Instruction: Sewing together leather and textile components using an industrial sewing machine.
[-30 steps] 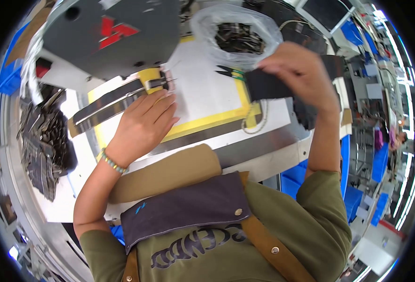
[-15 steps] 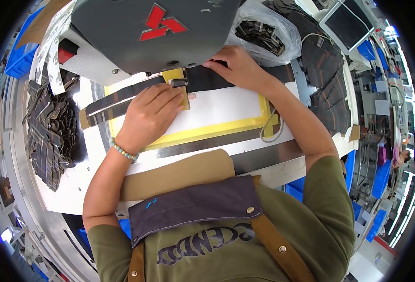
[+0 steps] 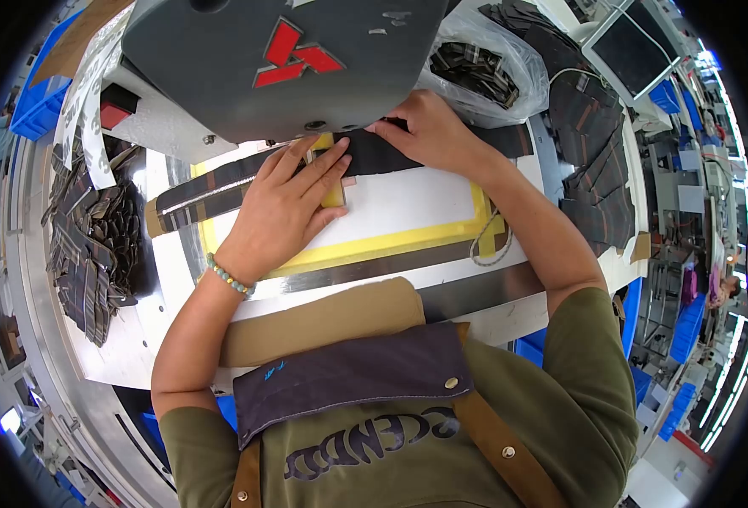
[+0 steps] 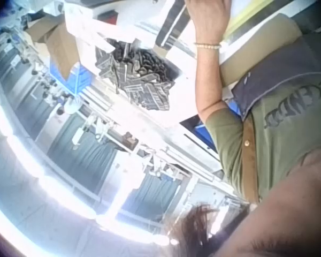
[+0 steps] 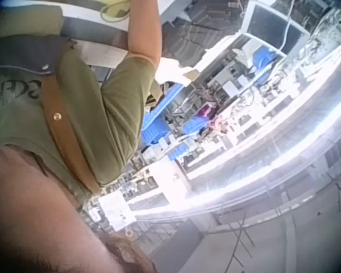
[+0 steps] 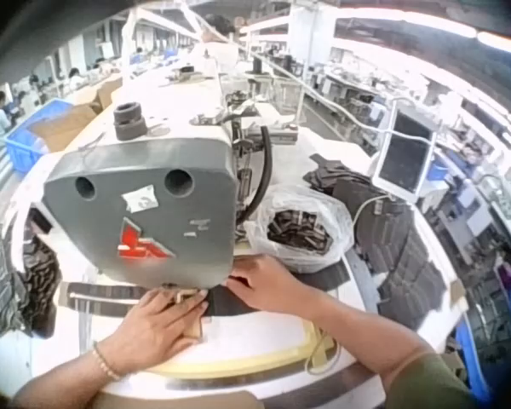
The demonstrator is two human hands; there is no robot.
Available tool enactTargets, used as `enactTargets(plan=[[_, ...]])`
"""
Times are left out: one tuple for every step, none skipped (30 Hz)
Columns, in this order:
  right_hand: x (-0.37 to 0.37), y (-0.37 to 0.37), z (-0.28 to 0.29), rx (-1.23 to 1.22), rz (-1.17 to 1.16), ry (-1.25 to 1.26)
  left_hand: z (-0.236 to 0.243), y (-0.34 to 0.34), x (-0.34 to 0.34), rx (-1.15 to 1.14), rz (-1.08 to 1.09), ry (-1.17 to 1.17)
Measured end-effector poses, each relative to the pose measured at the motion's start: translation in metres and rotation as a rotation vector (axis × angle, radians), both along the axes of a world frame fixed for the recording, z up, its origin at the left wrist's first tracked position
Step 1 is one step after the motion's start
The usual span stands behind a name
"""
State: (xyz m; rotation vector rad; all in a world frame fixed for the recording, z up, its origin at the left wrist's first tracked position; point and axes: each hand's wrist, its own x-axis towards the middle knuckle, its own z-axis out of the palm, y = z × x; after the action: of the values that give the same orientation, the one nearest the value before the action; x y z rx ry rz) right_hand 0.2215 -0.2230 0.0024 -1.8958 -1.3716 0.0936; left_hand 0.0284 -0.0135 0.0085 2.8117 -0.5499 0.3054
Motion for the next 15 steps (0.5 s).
enactTargets(plan=[[0.000, 0.000, 0.000, -0.038, -0.006, 0.004, 0.000, -0.001, 0.001, 0.000, 0.002, -0.002], [0.000, -0.001, 0.001, -0.076, -0.012, 0.008, -0.001, -0.001, 0.001, 0.001, 0.004, -0.003], [-0.001, -0.002, 0.002, -0.075, -0.012, 0.007, -0.001, -0.002, 0.001, 0.001, 0.004, -0.004], [-0.004, -0.003, 0.004, -0.041, -0.003, -0.155, -0.002, -0.002, 0.001, -0.007, 0.016, -0.009], [-0.008, -0.004, 0.008, -0.006, 0.005, -0.317, -0.003, -0.003, 0.001, -0.014, 0.028, -0.014], [-0.011, -0.005, 0.012, -0.005, 0.007, -0.317, -0.003, -0.003, 0.002, -0.013, 0.029, -0.014], [-0.015, -0.008, 0.017, -0.044, 0.110, -0.387, -0.004, -0.004, 0.002, -0.038, 0.041, -0.007], [-0.020, -0.010, 0.020, -0.083, 0.214, -0.456, -0.004, -0.003, 0.002, -0.063, 0.052, -0.001], [-0.024, -0.012, 0.017, -0.082, 0.215, -0.454, -0.004, -0.003, 0.001, -0.061, 0.053, 0.002], [-0.028, -0.015, 0.012, -0.096, 0.216, -0.402, -0.005, -0.003, 0.001, -0.069, 0.057, -0.010], [-0.030, -0.018, 0.007, -0.109, 0.217, -0.351, -0.005, -0.003, 0.002, -0.077, 0.062, -0.021], [-0.030, -0.021, 0.002, -0.109, 0.212, -0.351, -0.005, -0.003, 0.003, -0.076, 0.057, -0.021], [-0.029, -0.022, -0.001, -0.117, 0.220, -0.296, -0.004, -0.003, 0.003, -0.091, 0.066, -0.015], [-0.027, -0.024, -0.004, -0.124, 0.227, -0.242, -0.003, -0.004, 0.003, -0.105, 0.075, -0.009], [-0.025, -0.025, -0.006, -0.121, 0.226, -0.241, -0.001, -0.005, 0.003, -0.101, 0.074, -0.008]])
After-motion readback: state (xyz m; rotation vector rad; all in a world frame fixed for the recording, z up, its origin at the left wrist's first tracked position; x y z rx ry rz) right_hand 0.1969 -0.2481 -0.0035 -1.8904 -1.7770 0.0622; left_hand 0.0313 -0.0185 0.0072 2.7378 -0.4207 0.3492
